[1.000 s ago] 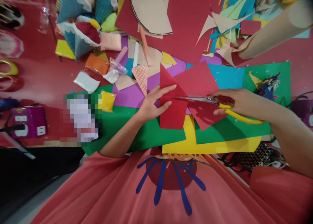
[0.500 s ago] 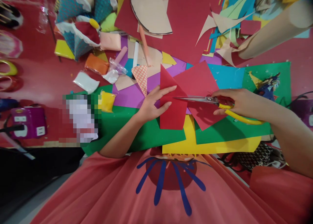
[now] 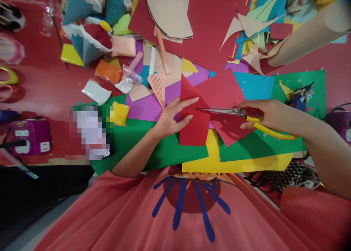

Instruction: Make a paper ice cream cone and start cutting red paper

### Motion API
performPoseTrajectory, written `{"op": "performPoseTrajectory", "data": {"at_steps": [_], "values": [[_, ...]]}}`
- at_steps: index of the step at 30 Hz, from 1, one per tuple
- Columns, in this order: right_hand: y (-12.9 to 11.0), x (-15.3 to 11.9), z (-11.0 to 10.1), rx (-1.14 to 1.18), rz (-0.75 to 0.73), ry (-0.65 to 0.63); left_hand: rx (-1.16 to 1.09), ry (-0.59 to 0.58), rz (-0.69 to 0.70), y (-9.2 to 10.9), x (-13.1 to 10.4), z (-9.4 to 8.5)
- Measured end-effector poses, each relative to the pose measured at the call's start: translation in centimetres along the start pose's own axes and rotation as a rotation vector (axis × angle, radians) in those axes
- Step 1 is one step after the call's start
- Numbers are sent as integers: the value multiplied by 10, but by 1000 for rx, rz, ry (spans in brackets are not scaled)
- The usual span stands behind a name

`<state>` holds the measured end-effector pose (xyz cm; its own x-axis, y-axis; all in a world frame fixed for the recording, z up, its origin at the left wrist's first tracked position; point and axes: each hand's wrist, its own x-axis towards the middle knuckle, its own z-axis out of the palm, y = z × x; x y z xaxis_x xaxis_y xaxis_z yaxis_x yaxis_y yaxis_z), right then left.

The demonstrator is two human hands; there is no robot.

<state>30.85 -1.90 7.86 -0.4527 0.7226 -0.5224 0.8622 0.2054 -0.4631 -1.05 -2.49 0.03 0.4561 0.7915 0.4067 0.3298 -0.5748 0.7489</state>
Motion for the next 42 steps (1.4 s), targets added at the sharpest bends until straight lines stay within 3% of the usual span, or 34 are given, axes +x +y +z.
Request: {"op": "performPoseTrajectory", "data": {"at_steps": [38,42], "values": [[-2,-3,-5,-24,38,-55,-13,-71,-109,0,1,-1],[0,-5,-2,-30,13,-17,-22,-76,-116,2,2,-1]]}}
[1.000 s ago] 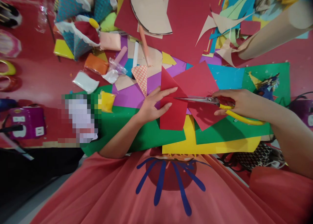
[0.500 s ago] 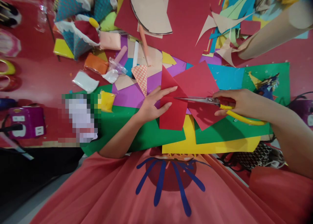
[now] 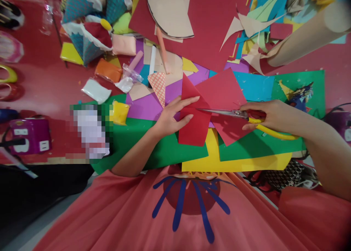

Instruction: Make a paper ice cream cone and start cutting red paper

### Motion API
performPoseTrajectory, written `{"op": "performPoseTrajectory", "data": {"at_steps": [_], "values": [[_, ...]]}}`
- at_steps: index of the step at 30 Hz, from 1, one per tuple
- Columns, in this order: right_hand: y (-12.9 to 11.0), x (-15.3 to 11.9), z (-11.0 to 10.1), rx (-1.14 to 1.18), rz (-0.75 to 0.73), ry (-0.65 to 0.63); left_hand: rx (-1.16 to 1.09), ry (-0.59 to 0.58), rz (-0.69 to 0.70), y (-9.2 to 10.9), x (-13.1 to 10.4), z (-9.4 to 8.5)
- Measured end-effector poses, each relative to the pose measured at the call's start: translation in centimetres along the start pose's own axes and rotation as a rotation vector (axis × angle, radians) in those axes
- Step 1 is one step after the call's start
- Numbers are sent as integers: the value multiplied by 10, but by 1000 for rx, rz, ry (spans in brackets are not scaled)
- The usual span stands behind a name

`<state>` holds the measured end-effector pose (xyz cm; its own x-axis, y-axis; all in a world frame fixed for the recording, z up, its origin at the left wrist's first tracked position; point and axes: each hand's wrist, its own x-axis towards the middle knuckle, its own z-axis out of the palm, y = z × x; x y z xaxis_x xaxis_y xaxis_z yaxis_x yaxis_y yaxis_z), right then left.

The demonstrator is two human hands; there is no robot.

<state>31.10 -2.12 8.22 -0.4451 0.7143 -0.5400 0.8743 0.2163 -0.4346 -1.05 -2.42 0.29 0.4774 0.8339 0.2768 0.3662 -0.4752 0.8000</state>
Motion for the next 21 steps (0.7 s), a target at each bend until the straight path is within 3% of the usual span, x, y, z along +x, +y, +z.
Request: {"op": "performPoseTrajectory", "data": {"at_steps": [5,21], "values": [[-4,0,2,-35,-47,53,21,29,-11,0,0,-1],[-1,9,11,11,-29,-9,-8,-19,-11,0,1,0]]}}
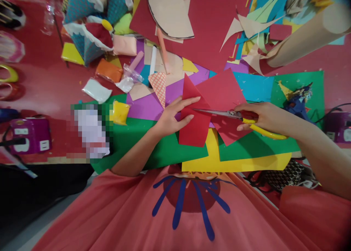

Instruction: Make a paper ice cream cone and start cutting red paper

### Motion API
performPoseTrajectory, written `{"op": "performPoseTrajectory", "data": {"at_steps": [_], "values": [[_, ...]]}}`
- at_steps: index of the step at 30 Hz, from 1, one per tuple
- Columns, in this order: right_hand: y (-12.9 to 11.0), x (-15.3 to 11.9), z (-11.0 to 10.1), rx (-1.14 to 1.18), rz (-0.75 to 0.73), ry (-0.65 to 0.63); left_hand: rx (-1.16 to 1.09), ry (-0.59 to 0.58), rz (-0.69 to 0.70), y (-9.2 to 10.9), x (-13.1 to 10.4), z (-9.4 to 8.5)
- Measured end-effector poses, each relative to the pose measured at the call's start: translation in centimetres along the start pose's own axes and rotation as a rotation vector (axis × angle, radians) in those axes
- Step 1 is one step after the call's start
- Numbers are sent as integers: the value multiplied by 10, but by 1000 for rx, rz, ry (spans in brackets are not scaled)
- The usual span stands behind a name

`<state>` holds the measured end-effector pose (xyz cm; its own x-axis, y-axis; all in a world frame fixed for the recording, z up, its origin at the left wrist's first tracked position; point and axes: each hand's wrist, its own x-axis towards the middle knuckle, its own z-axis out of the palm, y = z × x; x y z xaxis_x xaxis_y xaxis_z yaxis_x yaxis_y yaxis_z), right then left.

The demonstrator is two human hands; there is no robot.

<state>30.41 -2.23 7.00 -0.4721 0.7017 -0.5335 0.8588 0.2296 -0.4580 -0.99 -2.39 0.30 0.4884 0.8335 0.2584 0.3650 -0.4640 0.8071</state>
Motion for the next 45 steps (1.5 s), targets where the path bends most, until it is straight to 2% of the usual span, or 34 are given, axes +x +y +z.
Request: {"op": "performPoseTrajectory", "data": {"at_steps": [6,10,16,20,31,45], "values": [[4,0,1,1,-7,-17,-33,-11,9,1,1,0],[5,-2,-1,-17,-4,-11,-57,-25,-34,1,0,1],[6,-5,-1,-8,-24,25,-221,89,-106,-9,-1,4],[4,-6,2,-27,-4,36,-277,86,-102,-13,-3,5],[-14,-4,-3,-11,-7,-21,-263,96,-71,-8,-4,9],[-10,-2,2,35,-17,-32,-265,69,-80,-6,-5,10]]}}
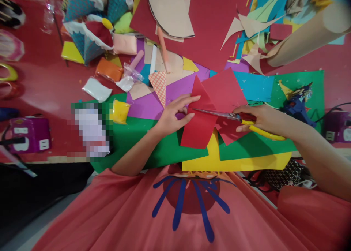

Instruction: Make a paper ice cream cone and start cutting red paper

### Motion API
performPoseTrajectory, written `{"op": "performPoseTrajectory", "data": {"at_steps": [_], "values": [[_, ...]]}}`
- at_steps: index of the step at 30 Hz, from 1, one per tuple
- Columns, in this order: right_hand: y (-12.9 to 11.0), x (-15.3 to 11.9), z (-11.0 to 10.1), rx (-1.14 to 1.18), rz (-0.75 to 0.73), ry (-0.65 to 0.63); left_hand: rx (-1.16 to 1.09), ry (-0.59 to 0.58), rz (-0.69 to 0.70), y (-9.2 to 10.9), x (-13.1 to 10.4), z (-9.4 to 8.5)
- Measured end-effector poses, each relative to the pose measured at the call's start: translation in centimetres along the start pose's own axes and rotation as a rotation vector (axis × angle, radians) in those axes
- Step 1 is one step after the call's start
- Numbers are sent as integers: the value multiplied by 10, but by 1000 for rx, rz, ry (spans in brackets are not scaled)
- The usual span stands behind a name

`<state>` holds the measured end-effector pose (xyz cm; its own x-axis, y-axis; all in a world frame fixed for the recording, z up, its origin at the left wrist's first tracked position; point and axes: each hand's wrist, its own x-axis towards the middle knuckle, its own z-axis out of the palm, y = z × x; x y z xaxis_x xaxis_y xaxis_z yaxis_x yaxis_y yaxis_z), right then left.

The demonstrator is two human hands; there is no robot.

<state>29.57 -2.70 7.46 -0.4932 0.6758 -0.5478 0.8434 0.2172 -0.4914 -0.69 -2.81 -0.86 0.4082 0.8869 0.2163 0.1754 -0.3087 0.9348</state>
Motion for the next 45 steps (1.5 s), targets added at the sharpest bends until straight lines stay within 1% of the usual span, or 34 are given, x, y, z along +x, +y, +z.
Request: {"op": "performPoseTrajectory", "data": {"at_steps": [7,11,15,19,25,30,35,45], "values": [[-3,-2,-4,-23,28,-45,21,-3,-13,0,0,0],[-4,-3,-3,-32,36,-19,23,2,-23,0,0,0],[-2,-1,1,-37,15,16,21,0,-20,2,0,0],[0,1,3,-25,-12,18,35,-19,-41,3,0,1],[-4,3,2,-24,-8,-3,61,-56,-64,5,0,0],[-5,4,1,-17,9,-25,46,-82,-57,7,1,1],[-5,5,1,-15,21,-30,65,-77,-45,7,1,0],[0,5,5,-31,-3,-17,68,-60,-21,6,1,2]]}}
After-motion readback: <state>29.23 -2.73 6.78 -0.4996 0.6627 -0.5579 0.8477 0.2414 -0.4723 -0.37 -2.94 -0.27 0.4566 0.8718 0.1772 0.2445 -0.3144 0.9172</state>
